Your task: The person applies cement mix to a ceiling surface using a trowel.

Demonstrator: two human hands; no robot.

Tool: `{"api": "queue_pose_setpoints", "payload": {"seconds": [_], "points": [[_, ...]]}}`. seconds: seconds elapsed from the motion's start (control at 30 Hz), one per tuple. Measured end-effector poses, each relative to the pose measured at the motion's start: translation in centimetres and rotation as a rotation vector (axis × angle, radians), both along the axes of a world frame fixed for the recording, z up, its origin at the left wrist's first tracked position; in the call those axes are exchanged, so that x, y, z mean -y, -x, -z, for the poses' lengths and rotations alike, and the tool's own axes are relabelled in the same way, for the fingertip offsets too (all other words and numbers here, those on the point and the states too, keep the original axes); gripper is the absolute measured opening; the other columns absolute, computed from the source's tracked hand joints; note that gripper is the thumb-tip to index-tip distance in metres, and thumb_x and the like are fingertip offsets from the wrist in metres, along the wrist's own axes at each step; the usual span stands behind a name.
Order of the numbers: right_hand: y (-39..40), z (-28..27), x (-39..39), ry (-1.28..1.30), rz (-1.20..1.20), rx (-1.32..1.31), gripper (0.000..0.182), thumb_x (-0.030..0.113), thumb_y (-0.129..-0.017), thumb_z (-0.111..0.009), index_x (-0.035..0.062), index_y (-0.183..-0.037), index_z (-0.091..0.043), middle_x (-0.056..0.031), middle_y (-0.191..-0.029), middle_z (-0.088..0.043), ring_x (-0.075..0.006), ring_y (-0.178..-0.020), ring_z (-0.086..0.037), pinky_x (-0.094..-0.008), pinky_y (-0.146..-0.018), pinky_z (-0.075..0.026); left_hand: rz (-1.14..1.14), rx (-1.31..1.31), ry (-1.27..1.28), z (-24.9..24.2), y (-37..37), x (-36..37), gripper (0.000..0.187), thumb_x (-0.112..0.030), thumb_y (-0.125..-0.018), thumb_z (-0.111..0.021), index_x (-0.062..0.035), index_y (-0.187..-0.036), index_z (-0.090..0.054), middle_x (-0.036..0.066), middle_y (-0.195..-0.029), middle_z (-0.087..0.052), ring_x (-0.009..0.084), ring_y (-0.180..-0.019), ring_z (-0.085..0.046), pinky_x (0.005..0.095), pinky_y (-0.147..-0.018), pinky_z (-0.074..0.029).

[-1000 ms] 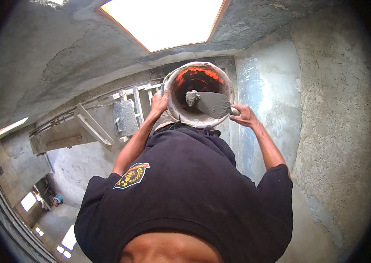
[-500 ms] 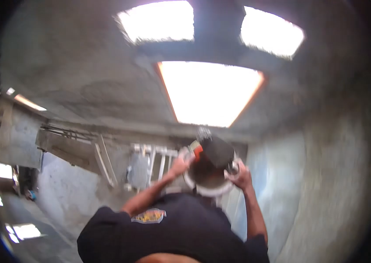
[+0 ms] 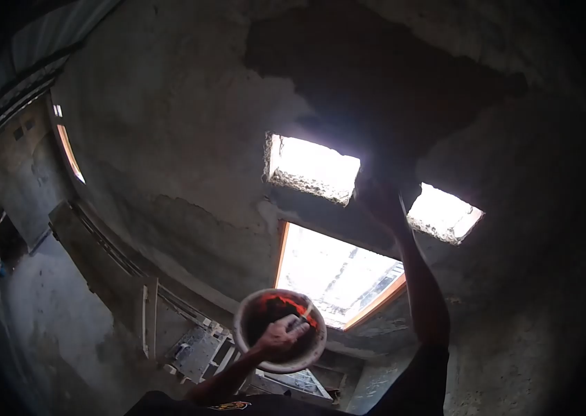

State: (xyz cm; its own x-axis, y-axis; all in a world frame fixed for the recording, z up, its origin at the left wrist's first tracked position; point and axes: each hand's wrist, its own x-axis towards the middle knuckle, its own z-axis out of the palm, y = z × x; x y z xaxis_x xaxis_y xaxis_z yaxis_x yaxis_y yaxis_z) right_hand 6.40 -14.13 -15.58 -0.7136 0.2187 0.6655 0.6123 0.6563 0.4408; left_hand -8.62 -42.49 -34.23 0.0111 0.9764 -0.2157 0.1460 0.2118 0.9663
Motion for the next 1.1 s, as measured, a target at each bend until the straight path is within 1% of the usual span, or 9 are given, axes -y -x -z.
{"api": "queue_pose_setpoints", "payload": {"seconds": [0.1,0.17,0.2,0.37,0.47,0.57,0.73,0.83,1.1], "points": [[5.9,-7.4,-2.4,1.084,-0.228,-0.600,0.028,0.021,-0.079,-0.067,0.0056,-0.101,-0.058,0.0017,-0.073,-0.056,-0.0077,-0.057,-0.052,-0.0248,-0.049,-0.042,-0.115,-0.068,-0.102,-1.7,3.3,-0.2,0.032,-0.038,-0.087,-0.057,-0.0061,-0.092,-0.057,0.009,-0.071,-0.060,0.0147,-0.068,-0.060,0.0316,-0.065,-0.046],[9.2,-11.9,-4.1,1.137,-0.415,-0.565,0.025,0.025,-0.077,-0.070,0.0059,-0.092,-0.060,-0.0006,-0.066,-0.055,-0.0079,-0.055,-0.052,-0.0242,-0.048,-0.041,-0.245,-0.153,-0.240,-2.8,4.2,0.2,0.031,-0.037,-0.087,-0.057,-0.0061,-0.090,-0.057,0.010,-0.071,-0.060,0.0177,-0.068,-0.061,0.0323,-0.065,-0.046],[10.8,-14.3,-4.8,1.138,-0.334,-0.486,0.026,0.028,-0.077,-0.070,0.0065,-0.087,-0.060,-0.0015,-0.065,-0.055,-0.0089,-0.053,-0.052,-0.0250,-0.046,-0.041,-0.264,-0.173,-0.199,-3.7,5.0,0.2,0.030,-0.036,-0.088,-0.056,-0.0061,-0.088,-0.057,0.011,-0.071,-0.060,0.0206,-0.067,-0.062,0.0335,-0.064,-0.046],[16.9,-20.1,-7.4,1.188,-0.314,-0.455,0.029,0.036,-0.076,-0.069,0.0085,-0.076,-0.059,-0.0033,-0.063,-0.056,-0.0113,-0.051,-0.052,-0.0270,-0.043,-0.041,-0.401,-0.106,-0.299,-5.7,8.0,-0.2,0.028,-0.032,-0.091,-0.052,-0.0068,-0.081,-0.055,0.000,-0.057,-0.050,0.0074,-0.049,-0.047,0.0263,-0.049,-0.038],[19.1,-21.1,-9.9,1.273,-0.466,-0.444,0.031,0.039,-0.077,-0.067,0.0093,-0.081,-0.060,-0.0027,-0.063,-0.056,-0.0113,-0.052,-0.052,-0.0266,-0.043,-0.041,-0.359,0.109,-0.179,-6.6,8.9,0.1,0.023,-0.030,-0.092,-0.051,-0.0092,-0.084,-0.053,-0.005,-0.054,-0.040,0.0023,-0.044,-0.038,0.0193,-0.039,-0.029],[20.6,-21.1,-12.1,1.394,-0.535,-0.446,0.033,0.042,-0.081,-0.062,0.0103,-0.091,-0.060,-0.0012,-0.067,-0.056,-0.0092,-0.054,-0.052,-0.0243,-0.047,-0.044,-0.307,0.055,-0.051,-8.5,9.5,1.0,0.034,-0.038,-0.091,-0.051,-0.0050,-0.093,-0.057,0.002,-0.057,-0.054,0.0097,-0.053,-0.054,0.0272,-0.052,-0.042],[21.3,-21.0,-17.0,1.755,-0.629,-0.535,0.038,0.042,-0.082,-0.062,0.0069,-0.095,-0.057,-0.0019,-0.072,-0.058,-0.0104,-0.055,-0.052,-0.0229,-0.048,-0.045,-0.277,0.202,-0.020,-8.7,9.2,1.6,0.030,-0.036,-0.089,-0.056,-0.0070,-0.097,-0.057,-0.003,-0.057,-0.048,0.0046,-0.051,-0.047,0.0225,-0.048,-0.037],[22.4,-20.5,-15.7,1.742,-0.702,-0.611,0.037,0.041,-0.081,-0.063,0.0067,-0.095,-0.057,-0.0024,-0.073,-0.058,-0.0109,-0.055,-0.054,-0.0227,-0.048,-0.045,-0.264,0.271,-0.072,-8.0,8.6,1.2,0.025,-0.033,-0.090,-0.056,-0.0091,-0.096,-0.051,-0.006,-0.057,-0.039,0.0007,-0.041,-0.032,0.0166,-0.036,-0.025],[22.4,-19.8,-14.7,1.699,-0.689,-0.713,0.031,0.039,-0.080,-0.063,0.0088,-0.084,-0.057,-0.0026,-0.068,-0.057,-0.0146,-0.052,-0.054,-0.0283,-0.045,-0.044,-0.256,0.232,-0.093,-6.8,7.5,0.3,0.027,-0.035,-0.086,-0.061,-0.0106,-0.089,-0.049,-0.006,-0.058,-0.040,0.0013,-0.042,-0.035,0.0173,-0.036,-0.027]]}}
